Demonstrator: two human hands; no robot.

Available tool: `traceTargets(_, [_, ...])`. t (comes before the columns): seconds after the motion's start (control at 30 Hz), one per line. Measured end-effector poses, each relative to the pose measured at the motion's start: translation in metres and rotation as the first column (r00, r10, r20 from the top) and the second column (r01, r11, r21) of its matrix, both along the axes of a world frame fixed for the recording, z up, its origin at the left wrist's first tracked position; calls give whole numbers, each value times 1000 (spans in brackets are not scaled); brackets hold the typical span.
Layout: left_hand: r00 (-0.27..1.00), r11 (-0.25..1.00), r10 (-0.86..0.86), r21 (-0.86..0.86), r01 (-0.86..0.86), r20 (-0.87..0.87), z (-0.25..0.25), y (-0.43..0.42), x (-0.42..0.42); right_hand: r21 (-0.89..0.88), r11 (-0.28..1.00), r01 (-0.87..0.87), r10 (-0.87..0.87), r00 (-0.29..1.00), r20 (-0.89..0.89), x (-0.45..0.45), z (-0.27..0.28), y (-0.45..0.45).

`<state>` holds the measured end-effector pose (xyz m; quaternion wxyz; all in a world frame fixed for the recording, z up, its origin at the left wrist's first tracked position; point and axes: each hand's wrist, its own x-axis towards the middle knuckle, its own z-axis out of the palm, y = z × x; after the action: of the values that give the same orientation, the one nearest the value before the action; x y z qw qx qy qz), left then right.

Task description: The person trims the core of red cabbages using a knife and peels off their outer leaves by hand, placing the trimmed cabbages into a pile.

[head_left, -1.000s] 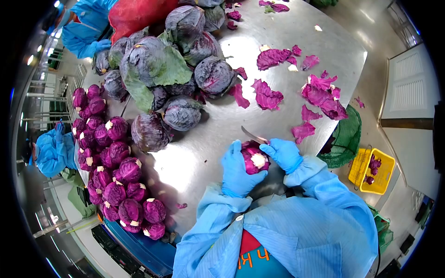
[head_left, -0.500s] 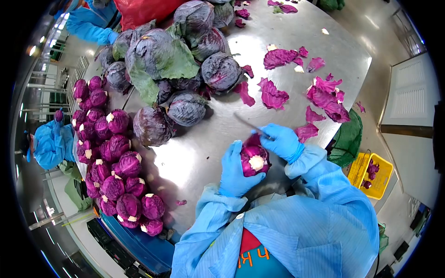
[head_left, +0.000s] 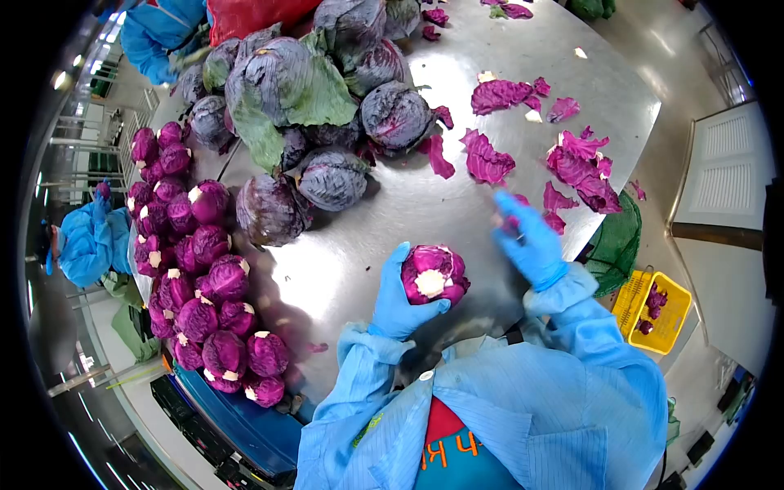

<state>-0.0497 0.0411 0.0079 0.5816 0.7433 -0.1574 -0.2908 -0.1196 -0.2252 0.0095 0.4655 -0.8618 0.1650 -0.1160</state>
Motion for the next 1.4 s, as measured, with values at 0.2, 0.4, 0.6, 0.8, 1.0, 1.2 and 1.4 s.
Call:
traceTargets(0.2, [992, 998, -5, -61, -3, -129, -7, -2, 10, 273, 773, -573, 602, 798, -29, 25, 19, 29])
traceTargets(0.4, [987, 993, -85, 66, 95, -133, 9, -12, 26, -200, 718, -667, 683, 730, 17, 40, 3, 23])
traceTargets(0.6, [966, 969, -194, 184, 163, 169, 8, -18, 20, 288, 957, 12, -37, 996, 81, 70, -11, -4])
traceTargets(0.8, [963, 1000, -19, -14, 15, -268, 7, -10, 30, 598, 749, -286, 498, 838, -223, 34, 10, 23])
traceTargets(1.0, [964, 995, -90, 26, 99, -250, 9, -16, 36, 617, 706, -347, 516, 849, -113, 34, -25, 18])
traceTargets(1.2, [951, 993, -101, -80, 81, -293, 9, -22, 33, 209, 767, -607, 638, 755, -150, 35, 7, 10])
traceTargets(1.4, [991, 988, -83, 125, 96, -103, 12, -26, 30, -93, 832, -546, 527, 832, -170, 22, 5, 15])
